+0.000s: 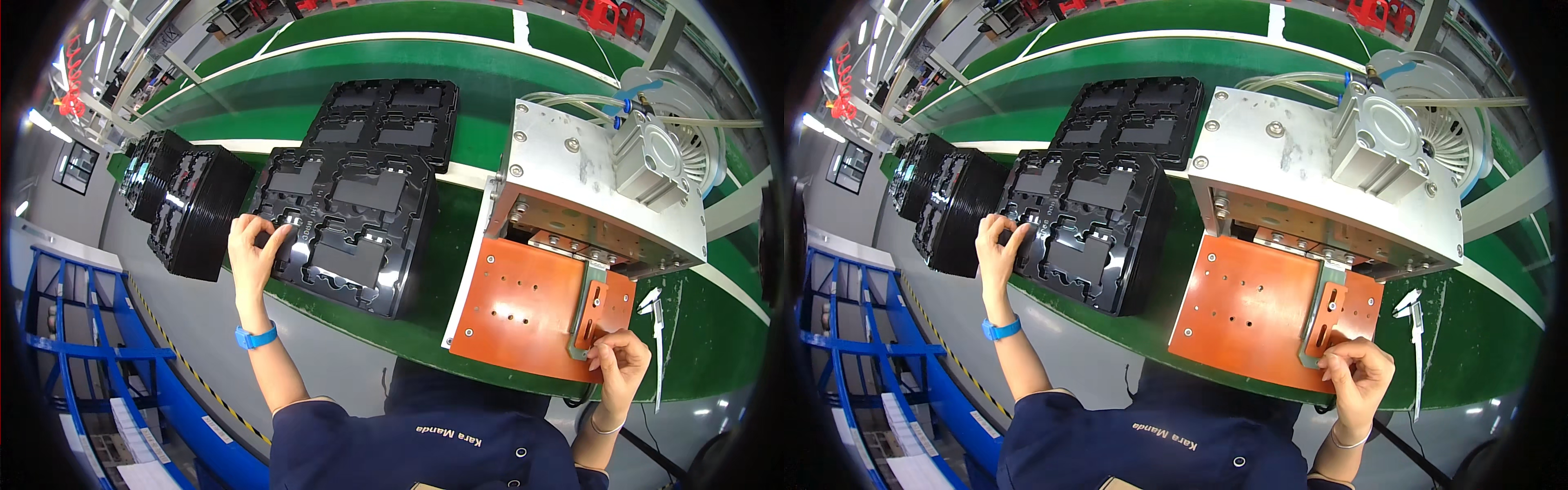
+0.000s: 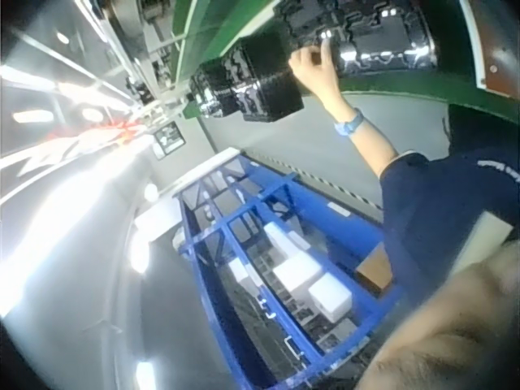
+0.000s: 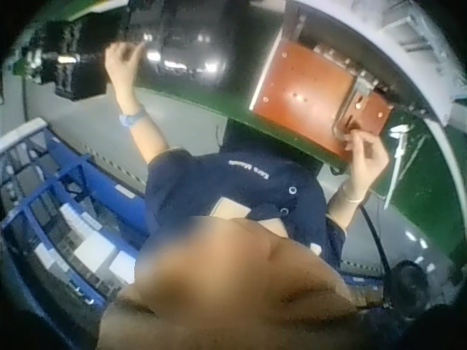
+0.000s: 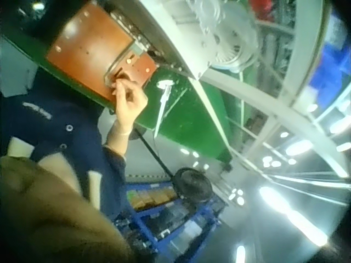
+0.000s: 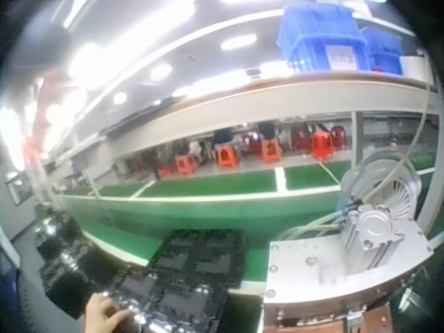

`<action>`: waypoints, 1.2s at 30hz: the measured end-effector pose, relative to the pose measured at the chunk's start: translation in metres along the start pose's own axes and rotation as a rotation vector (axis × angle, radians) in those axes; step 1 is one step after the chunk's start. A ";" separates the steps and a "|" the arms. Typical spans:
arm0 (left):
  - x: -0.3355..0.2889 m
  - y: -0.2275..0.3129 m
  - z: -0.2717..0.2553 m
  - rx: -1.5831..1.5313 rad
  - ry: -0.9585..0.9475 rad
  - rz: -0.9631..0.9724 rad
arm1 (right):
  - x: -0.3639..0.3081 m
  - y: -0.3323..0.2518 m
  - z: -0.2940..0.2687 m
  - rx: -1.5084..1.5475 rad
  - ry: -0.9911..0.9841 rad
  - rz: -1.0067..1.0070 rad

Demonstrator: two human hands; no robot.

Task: Assembling plastic components using a pneumatic press and measuring dimensions with a digital caliper on a factory production line.

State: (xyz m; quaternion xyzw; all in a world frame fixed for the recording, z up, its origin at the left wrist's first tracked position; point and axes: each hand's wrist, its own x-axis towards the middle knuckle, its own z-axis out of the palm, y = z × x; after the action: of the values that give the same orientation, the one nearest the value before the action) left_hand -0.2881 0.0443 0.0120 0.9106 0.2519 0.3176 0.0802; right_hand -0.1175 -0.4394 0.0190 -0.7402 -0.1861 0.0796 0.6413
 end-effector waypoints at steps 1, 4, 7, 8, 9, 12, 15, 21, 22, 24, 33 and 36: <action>0.001 -0.002 -0.001 0.039 0.007 0.058 | -0.001 0.000 0.001 0.001 0.001 0.003; 0.010 -0.007 -0.003 0.065 -0.062 0.113 | 0.000 -0.001 0.000 0.018 0.005 0.004; 0.004 -0.015 -0.007 -0.005 -0.124 -0.155 | -0.001 0.001 0.000 -0.001 -0.008 -0.022; 0.002 -0.012 -0.011 -0.032 -0.029 -0.137 | 0.000 0.001 -0.001 0.004 -0.026 -0.022; 0.004 -0.001 -0.012 0.006 0.044 -0.144 | 0.000 0.000 0.000 -0.004 -0.032 -0.023; 0.006 0.085 -0.018 -0.103 0.111 -0.113 | -0.003 -0.004 -0.001 0.001 -0.012 0.015; -0.011 0.185 -0.001 -0.244 -0.016 -0.020 | -0.005 -0.007 0.005 -0.037 0.091 0.013; -0.054 0.263 0.043 -0.565 -0.326 0.275 | 0.008 -0.026 0.031 -0.528 0.046 -0.492; -0.056 0.267 0.044 -0.514 -0.339 0.308 | 0.009 -0.028 0.033 -0.560 0.017 -0.494; -0.059 0.269 0.043 -0.474 -0.381 0.340 | 0.012 -0.027 0.035 -0.620 -0.043 -0.515; -0.061 0.242 0.031 -0.610 -0.568 0.540 | 0.021 -0.016 0.048 -0.802 -0.226 -0.543; -0.056 0.243 0.030 -0.649 -0.611 0.558 | 0.020 -0.019 0.050 -0.860 -0.263 -0.522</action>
State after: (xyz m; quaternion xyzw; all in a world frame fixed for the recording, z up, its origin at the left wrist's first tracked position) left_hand -0.2084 -0.1927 0.0323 0.9225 -0.1464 0.1086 0.3401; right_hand -0.1201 -0.3838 0.0315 -0.8493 -0.4595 -0.0745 0.2490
